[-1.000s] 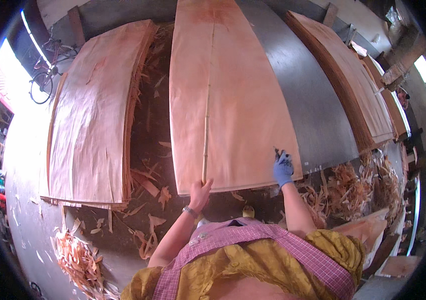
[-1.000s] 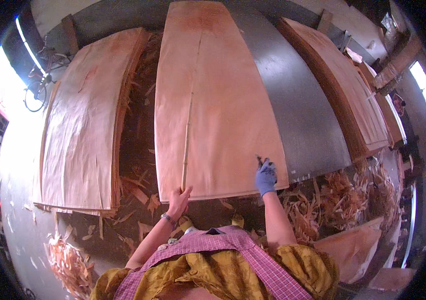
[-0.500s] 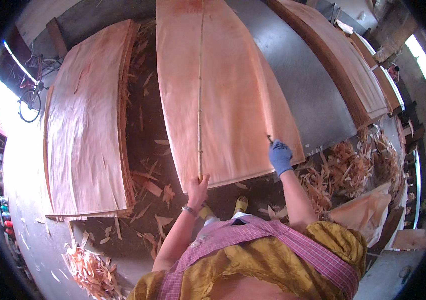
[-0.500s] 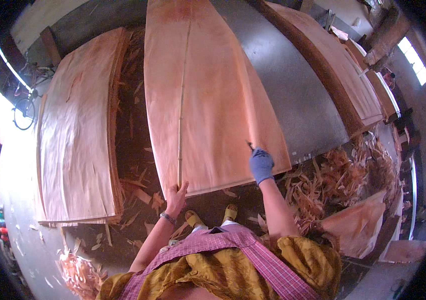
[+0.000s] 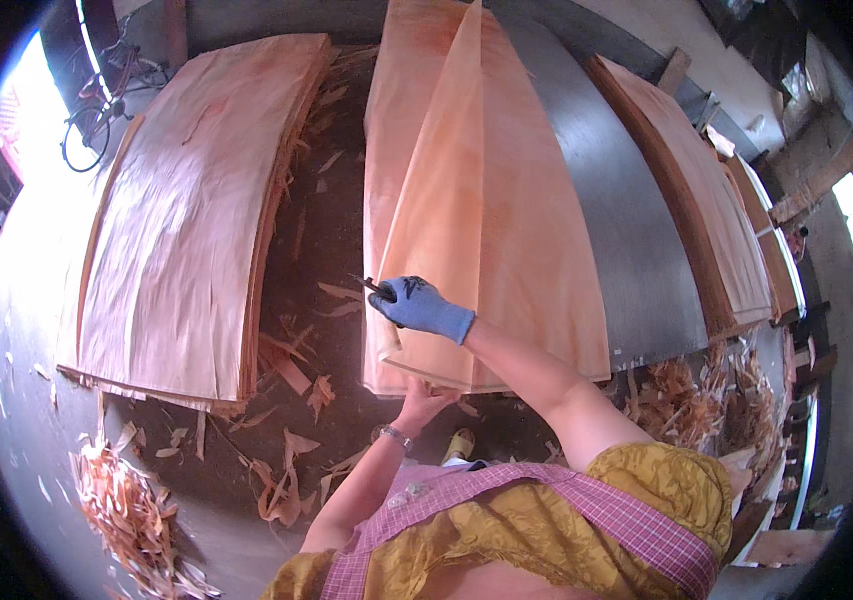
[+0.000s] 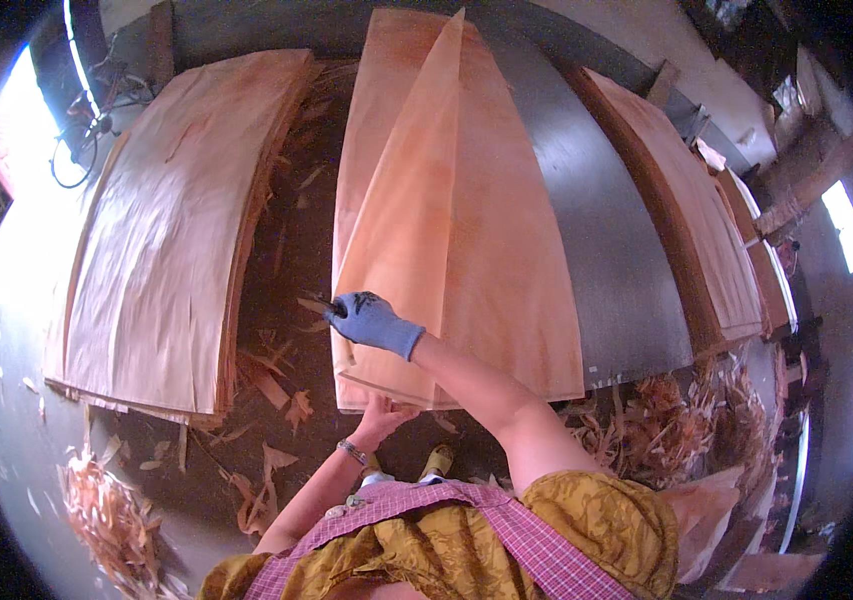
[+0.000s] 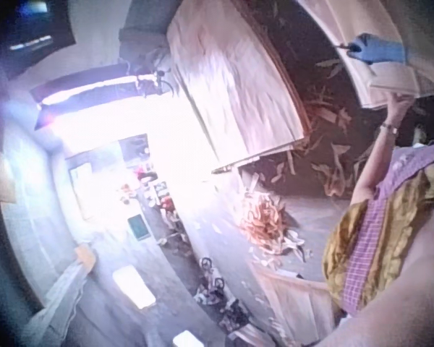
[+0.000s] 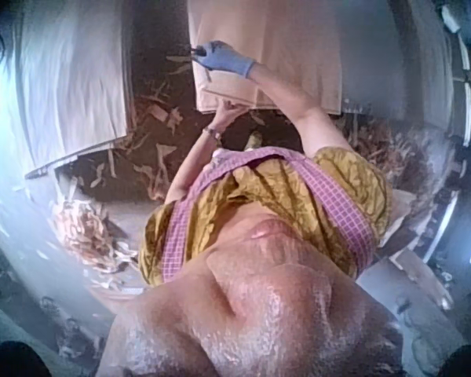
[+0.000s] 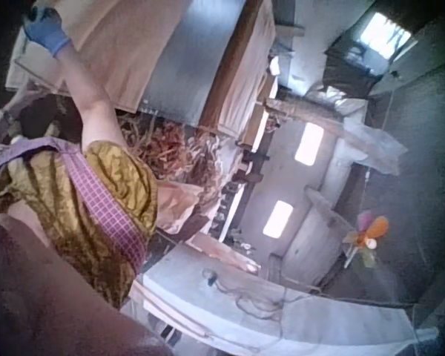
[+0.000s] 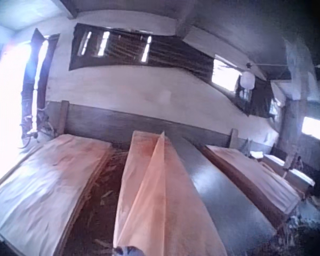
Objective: The person peels strips of thin wood veneer from a stack, smooths them by hand on a table, and trims the edges with a utility knife.
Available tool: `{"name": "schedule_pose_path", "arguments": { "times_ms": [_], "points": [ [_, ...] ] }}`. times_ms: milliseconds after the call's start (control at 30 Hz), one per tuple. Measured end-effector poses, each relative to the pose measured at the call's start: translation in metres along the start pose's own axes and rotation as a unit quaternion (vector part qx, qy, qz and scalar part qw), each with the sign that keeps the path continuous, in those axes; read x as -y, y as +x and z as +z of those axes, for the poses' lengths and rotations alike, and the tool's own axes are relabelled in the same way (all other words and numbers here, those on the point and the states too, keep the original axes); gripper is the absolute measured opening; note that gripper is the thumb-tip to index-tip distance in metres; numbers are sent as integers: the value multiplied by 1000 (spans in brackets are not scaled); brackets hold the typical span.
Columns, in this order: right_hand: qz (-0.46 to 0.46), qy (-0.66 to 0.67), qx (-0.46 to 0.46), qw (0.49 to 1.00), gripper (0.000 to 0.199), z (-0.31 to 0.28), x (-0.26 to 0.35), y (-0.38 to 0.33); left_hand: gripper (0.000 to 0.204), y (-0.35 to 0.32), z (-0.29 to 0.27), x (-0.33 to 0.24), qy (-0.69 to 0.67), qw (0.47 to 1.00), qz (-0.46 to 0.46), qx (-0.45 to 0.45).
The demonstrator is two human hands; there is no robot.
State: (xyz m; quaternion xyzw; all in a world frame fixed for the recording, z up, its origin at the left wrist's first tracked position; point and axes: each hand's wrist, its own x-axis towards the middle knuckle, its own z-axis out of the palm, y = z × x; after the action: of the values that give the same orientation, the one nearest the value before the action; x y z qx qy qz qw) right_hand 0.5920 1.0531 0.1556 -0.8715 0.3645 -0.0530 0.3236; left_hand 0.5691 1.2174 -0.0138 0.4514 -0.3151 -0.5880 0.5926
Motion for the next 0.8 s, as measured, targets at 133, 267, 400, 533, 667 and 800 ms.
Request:
{"name": "schedule_pose_path", "arguments": {
  "times_ms": [133, 267, 400, 533, 667, 800],
  "points": [
    [-46, 98, 5, 994, 40, 4, 20, -5, 21, -16, 13, -18, 9, 984, -136, -112],
    [42, 283, 109, 952, 43, -18, 44, -35, 23, -19, 19, -6, -139, 953, -170, -211],
    [101, 396, 96, 908, 37, -4, -17, -79, 23, -22, 36, -3, -240, 920, -199, -239],
    [163, 162, -211, 950, 37, 53, -95, -149, 28, -21, 45, -19, -278, 904, -226, -232],
    [243, 168, -153, 943, 29, 66, -92, -176, 27, -27, 36, -34, -242, 920, -257, -170],
    [300, 444, -147, 832, 26, 51, -18, -163, 17, -45, 32, -94, -249, 930, -232, -141]
  ]
}}
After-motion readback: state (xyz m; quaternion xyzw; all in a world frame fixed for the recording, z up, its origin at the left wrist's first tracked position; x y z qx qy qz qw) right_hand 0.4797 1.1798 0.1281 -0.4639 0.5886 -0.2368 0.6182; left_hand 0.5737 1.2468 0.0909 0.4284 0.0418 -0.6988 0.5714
